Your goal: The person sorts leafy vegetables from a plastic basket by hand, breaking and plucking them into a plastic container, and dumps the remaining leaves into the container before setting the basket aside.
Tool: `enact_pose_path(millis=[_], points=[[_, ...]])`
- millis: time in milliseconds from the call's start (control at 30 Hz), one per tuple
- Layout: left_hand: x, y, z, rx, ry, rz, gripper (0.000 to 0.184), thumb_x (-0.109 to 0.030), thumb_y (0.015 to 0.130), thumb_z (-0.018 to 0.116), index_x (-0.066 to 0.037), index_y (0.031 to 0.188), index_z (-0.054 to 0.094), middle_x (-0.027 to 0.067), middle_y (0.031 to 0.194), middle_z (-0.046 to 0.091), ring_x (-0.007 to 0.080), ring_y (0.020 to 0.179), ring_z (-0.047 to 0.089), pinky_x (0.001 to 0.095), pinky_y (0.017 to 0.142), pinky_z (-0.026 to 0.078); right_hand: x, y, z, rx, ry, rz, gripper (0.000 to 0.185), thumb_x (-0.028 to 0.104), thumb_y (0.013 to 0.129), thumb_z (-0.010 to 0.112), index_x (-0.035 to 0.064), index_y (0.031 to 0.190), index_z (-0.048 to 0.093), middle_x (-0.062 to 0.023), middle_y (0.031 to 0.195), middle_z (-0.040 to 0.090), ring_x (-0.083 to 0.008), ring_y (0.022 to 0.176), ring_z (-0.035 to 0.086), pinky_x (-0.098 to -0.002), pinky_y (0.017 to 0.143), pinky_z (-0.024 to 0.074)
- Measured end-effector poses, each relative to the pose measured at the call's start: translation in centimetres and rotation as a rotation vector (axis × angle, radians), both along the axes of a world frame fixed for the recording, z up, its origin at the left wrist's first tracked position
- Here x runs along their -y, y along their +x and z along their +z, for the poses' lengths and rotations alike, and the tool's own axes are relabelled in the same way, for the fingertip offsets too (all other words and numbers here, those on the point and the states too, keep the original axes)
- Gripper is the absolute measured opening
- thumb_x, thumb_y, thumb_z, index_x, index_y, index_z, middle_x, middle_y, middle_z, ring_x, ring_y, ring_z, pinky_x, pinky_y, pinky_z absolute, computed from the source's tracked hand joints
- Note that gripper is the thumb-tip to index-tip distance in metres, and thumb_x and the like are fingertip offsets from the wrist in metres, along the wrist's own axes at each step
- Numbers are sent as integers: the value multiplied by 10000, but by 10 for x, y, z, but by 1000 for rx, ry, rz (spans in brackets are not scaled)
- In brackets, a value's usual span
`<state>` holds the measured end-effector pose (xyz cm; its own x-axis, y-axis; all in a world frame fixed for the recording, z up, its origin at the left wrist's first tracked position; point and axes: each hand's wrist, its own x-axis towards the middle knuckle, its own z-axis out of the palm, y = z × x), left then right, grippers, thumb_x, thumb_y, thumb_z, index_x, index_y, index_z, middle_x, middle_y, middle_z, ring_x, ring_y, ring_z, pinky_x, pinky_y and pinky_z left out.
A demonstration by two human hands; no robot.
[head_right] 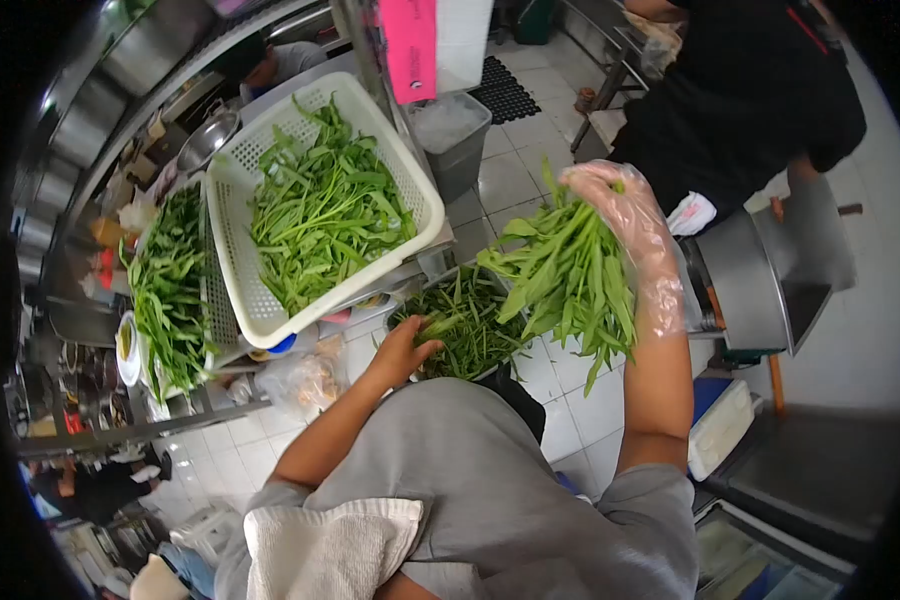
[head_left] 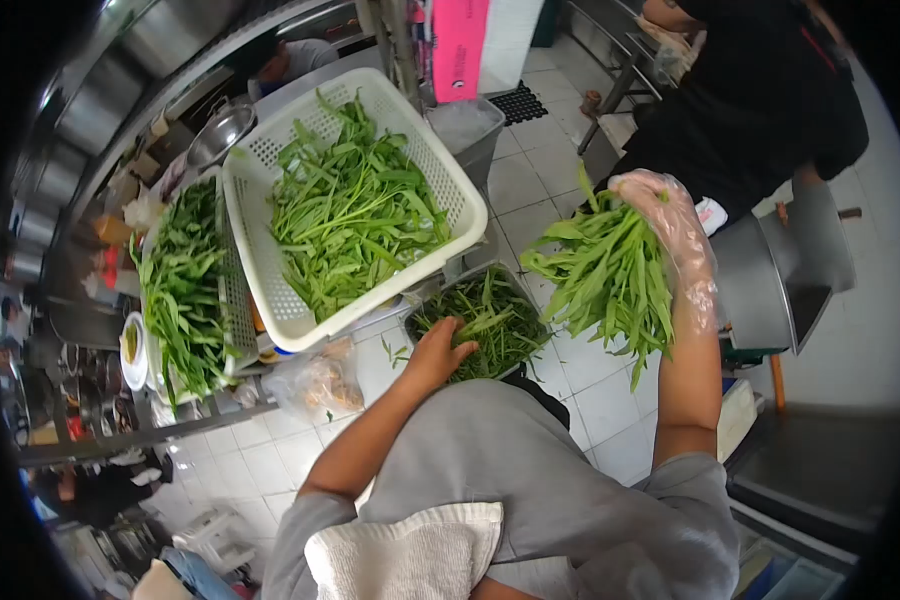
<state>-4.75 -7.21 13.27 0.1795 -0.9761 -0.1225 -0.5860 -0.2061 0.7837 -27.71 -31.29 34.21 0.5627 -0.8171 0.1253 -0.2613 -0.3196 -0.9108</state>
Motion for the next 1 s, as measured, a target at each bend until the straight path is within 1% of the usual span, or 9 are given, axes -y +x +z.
enact_pose_path(millis=[100, 200, 367, 567, 700, 800, 900, 967, 1000], points=[[-3, 6, -50, 316, -63, -11, 563, -358, 816, 680, -10, 1225, 512, 236, 1154, 570, 389, 1102, 538, 445, 943, 430, -10, 6, 6, -77, -192, -38, 207, 141, 877, 605, -30, 981, 656, -84, 1029, 641, -169, 995, 572, -280, 905, 420], [-4, 23, -16, 70, 74, -122, 558, -372, 840, 656, 25, 1210, 528, 231, 1205, 556, 374, 1134, 522, 429, 971, 414, -16, 20, 25, -271, -227, 114, 157, 117, 868, 569, -5, 878, 667, -75, 943, 666, -170, 918, 588, -301, 854, 430], [-44, 66, 74, -59, 2, -174, 528, -383, 868, 620, 2, 1221, 539, 208, 1214, 561, 360, 1124, 535, 411, 954, 424, -55, 100, 73, -109, -117, 202, 164, 140, 842, 590, 26, 731, 632, -40, 776, 568, -164, 765, 494, -297, 753, 396], [-153, 133, 172, -5, -417, 215, 341, -239, 883, 636, -7, 1127, 589, 162, 1132, 608, 318, 1034, 587, 372, 901, 452, -128, 244, 161, -213, -568, 689, 229, 223, 839, 563, 49, 701, 620, -42, 755, 587, -161, 780, 496, -289, 767, 379], [-199, 212, 213, 447, -639, 688, 290, -172, 829, 676, -13, 1062, 610, 148, 1117, 615, 298, 1014, 593, 377, 895, 451, -163, 344, 196, -240, -584, 1014, 286, 309, 800, 583, 44, 698, 624, -68, 684, 589, -187, 712, 529, -331, 669, 416], [-182, 285, 221, 667, -660, 766, 340, -224, 817, 684, -44, 1096, 612, 143, 1178, 591, 302, 1090, 546, 401, 910, 442, -188, 424, 197, -265, -886, 971, 289, 293, 801, 561, 22, 722, 623, -83, 691, 597, -196, 692, 552, -341, 661, 440], [-161, 340, 181, 979, -601, 682, 442, -392, 831, 639, -116, 1174, 604, 97, 1299, 523, 308, 1157, 487, 498, 894, 432, -215, 491, 192, -385, -1010, 869, 294, 284, 804, 558, 2, 789, 638, -138, 756, 627, -241, 737, 596, -364, 735, 469], [-161, 350, 158, 862, -18, 449, 502, -499, 827, 595, -173, 1207, 598, 49, 1325, 515, 286, 1181, 460, 494, 886, 430, -221, 531, 178, -334, -919, 908, 290, 268, 789, 572, -5, 851, 651, -189, 837, 626, -294, 802, 612, -390, 780, 469], [-163, 351, 149, 860, -25, 450, 502, -499, 827, 595, -173, 1207, 598, 49, 1325, 515, 286, 1181, 460, 494, 886, 430, -230, 546, 175, -337, -925, 905, 290, 268, 789, 572, -5, 851, 651, -189, 837, 626, -294, 802, 612, -390, 780, 469]])
